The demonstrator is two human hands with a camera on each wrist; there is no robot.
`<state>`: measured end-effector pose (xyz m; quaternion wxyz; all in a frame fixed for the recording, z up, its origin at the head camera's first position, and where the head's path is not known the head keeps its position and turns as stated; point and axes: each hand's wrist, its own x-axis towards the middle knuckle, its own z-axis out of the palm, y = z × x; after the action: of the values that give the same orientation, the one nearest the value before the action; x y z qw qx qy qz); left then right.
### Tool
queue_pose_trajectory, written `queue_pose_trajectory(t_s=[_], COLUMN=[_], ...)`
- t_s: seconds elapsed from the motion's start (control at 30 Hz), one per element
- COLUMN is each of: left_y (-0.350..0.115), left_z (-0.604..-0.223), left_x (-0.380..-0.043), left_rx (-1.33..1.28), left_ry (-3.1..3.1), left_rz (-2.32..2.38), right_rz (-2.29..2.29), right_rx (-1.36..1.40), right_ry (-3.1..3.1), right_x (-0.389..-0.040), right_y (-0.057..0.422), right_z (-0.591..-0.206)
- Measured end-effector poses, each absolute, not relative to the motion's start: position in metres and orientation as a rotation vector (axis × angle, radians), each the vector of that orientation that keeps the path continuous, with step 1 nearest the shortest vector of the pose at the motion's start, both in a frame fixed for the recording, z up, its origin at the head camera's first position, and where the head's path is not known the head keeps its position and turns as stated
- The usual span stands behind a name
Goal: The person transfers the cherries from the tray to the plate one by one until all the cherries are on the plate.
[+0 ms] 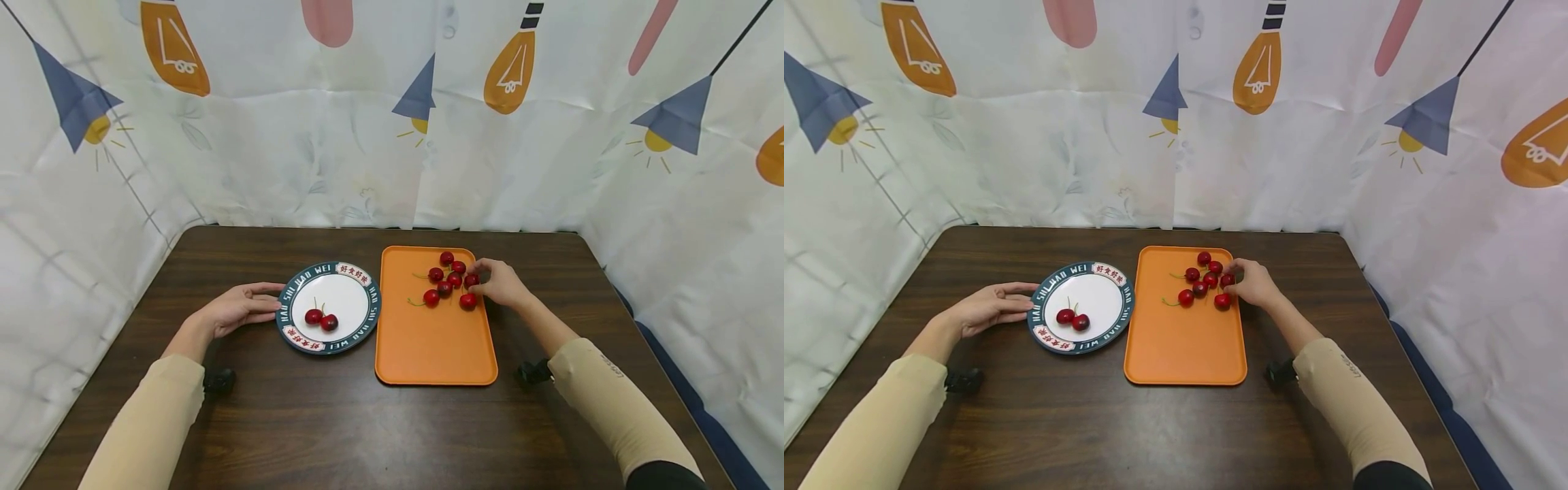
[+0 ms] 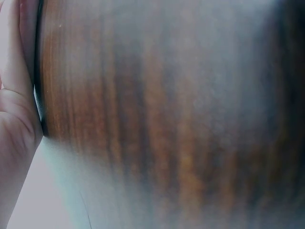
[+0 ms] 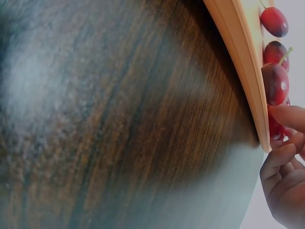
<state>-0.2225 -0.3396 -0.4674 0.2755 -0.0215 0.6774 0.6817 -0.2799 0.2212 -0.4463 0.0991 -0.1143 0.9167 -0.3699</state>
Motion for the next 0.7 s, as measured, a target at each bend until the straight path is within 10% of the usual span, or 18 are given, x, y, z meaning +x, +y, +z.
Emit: queue_pose_trajectory(t_s=[0.7], left_y=[-0.338], left_z=[-0.464], left_x=[-0.220], left_rx=[-0.062], left_ry=[1.842], left_rz=[1.813], right_rz=[-1.241], right_rx=[-0.395], right_ry=[2.656], right_x=[-0.277], right_y=[0.204], right_z=[-0.431])
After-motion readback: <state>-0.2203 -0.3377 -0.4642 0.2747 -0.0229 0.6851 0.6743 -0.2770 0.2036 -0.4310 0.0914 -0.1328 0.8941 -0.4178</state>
